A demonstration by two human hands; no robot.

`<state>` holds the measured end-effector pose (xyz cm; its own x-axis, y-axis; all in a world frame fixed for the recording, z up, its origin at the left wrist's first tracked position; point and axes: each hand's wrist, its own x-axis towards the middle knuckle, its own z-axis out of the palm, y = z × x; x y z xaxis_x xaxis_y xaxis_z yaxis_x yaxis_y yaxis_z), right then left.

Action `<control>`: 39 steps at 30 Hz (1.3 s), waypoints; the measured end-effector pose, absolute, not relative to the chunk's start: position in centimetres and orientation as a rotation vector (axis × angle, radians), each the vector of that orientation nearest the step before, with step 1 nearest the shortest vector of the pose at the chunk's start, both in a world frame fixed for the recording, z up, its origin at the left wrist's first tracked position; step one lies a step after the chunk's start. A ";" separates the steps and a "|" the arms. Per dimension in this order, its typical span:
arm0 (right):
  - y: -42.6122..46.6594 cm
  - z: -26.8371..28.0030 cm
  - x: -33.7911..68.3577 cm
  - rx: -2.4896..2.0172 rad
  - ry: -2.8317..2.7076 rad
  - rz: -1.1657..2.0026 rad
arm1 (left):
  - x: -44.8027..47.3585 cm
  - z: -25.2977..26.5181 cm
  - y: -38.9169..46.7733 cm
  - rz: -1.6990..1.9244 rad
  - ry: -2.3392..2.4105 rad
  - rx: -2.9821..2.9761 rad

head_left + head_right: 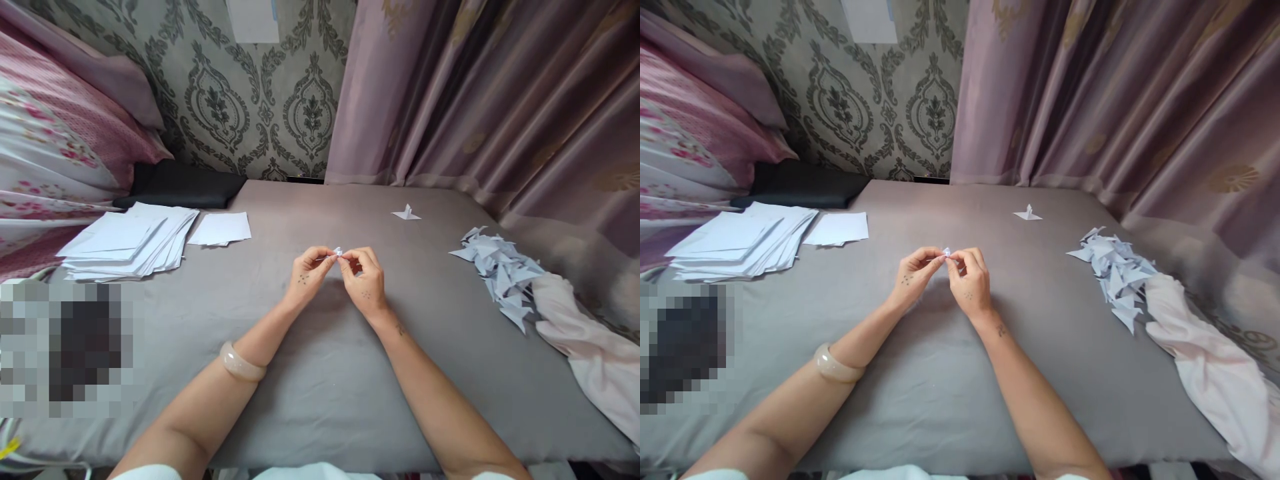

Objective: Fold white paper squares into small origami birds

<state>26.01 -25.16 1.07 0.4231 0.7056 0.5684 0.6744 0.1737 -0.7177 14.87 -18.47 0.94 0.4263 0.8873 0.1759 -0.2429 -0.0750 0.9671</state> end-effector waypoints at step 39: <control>-25.0 1.2 26.3 -1.388 -1.299 0.105 | 14.6 0.9 -18.5 1.051 0.545 1.330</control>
<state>26.28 -25.02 1.23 0.3781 0.7122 0.5915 0.6082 0.2906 -0.7387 14.58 -18.51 0.88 0.4661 0.8535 0.2330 -0.3009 -0.0948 0.9489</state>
